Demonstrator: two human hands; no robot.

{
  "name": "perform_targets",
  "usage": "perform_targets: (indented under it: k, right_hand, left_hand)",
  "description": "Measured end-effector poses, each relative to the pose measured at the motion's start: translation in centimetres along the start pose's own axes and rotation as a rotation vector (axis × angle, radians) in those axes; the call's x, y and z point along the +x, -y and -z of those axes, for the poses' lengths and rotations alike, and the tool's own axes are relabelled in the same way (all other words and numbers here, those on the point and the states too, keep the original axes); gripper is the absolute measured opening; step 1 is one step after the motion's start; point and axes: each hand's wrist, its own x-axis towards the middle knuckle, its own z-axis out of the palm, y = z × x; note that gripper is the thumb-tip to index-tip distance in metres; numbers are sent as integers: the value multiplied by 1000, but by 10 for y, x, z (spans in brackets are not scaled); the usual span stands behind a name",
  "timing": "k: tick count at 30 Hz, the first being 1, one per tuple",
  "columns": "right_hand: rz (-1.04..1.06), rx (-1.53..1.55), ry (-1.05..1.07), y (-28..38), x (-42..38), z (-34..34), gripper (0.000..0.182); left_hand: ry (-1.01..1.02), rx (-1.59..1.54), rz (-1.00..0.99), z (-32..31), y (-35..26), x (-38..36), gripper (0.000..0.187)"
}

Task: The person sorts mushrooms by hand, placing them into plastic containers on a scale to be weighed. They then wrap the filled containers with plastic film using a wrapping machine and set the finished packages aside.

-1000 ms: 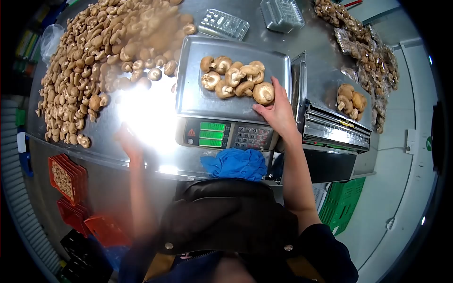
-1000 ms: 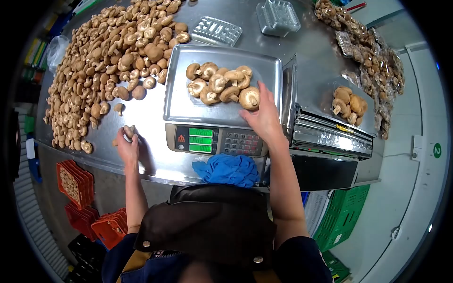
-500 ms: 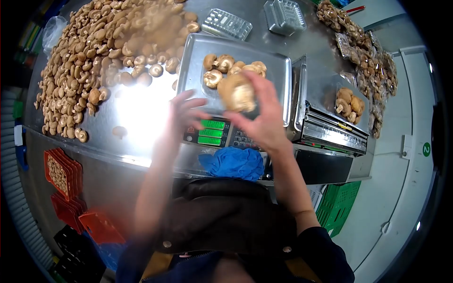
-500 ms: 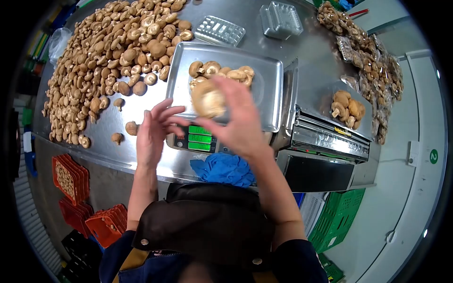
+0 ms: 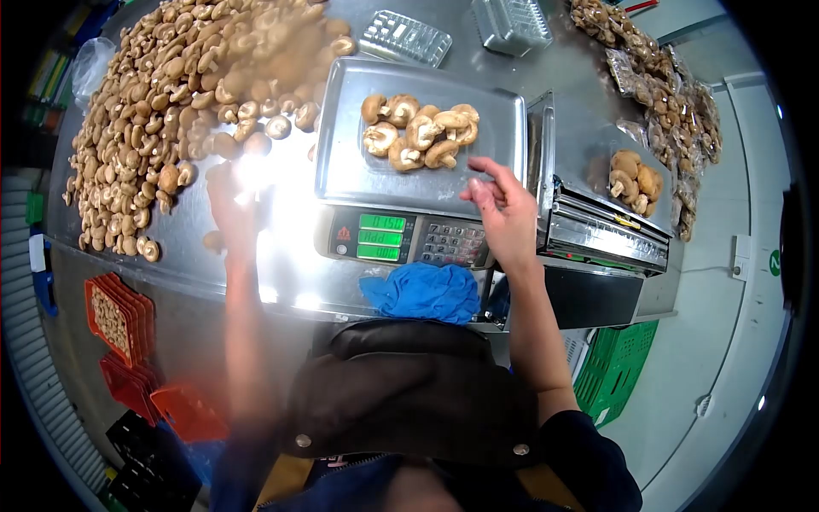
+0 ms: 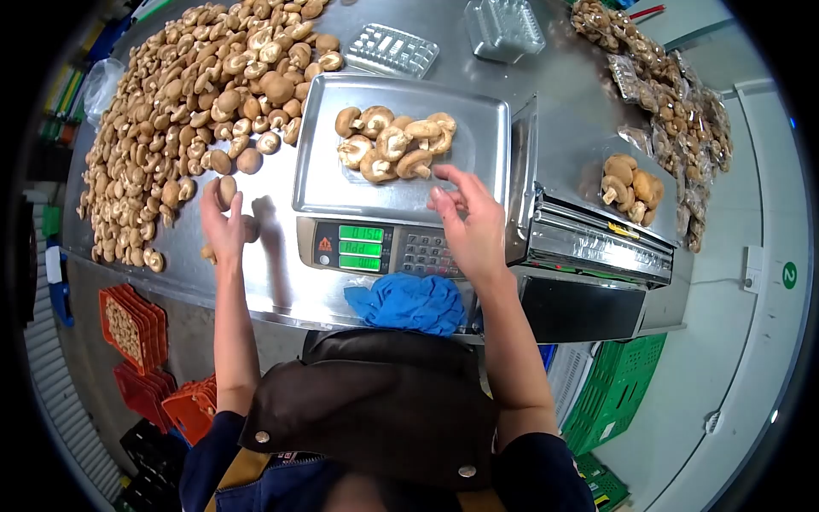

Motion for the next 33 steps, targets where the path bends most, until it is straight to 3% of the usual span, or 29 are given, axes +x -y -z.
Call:
perform_targets:
  k: [2,4,5,10,14,15,16,17,19,23,26,27,29,32,33]
  right_hand:
    - [23,-34,9,1,-7,-3,29]
    - [34,-64,-13,1,-9,-2,28]
    - [25,-79,-21,0,-10,0,28]
    - [29,-123,-40,-7,-14,4,27]
    - [-53,-119,38,4,-24,-8,25]
    - [63,-178,55,-2,-25,-15,27]
    - [104,-101,87,6,-29,-26,33]
    - [120,-85,164,9,-32,-39,43]
    - [399,-301,225,28,-34,-60,60]
    - [489,-268,243,46,-18,-69,63]
    - [606,-271,146,38,15,-63,61]
    - [651,-290,97,36,27,-62,60]
    - [639,-296,23,36,49,-60,58]
    - [613,-443,-16,10,75,-62,53]
    - [632,-513,-30,4,79,-62,52]
  left_hand:
    - [48,215,-25,-9,34,8,56]
    - [5,202,-57,-24,72,-4,59]
    - [-51,300,-171,-25,83,-16,58]
    - [23,-68,-5,-17,22,-64,52]
    - [-42,-391,336,-9,-20,-80,40]
    - [-99,-474,432,-8,-39,-81,35]
    - [12,-406,284,-3,-51,-81,35]
    - [93,-451,264,2,-63,-82,38]
    - [319,-670,303,4,-93,-83,45]
    - [522,-941,219,-9,-138,-77,53]
    - [466,-990,48,-19,-143,-54,44]
    - [365,-962,-57,-33,-138,-46,43]
    - [249,-935,-110,-57,-136,-21,45]
    - [243,-711,-123,-77,-148,7,51]
    - [251,-623,-166,-92,-142,17,45]
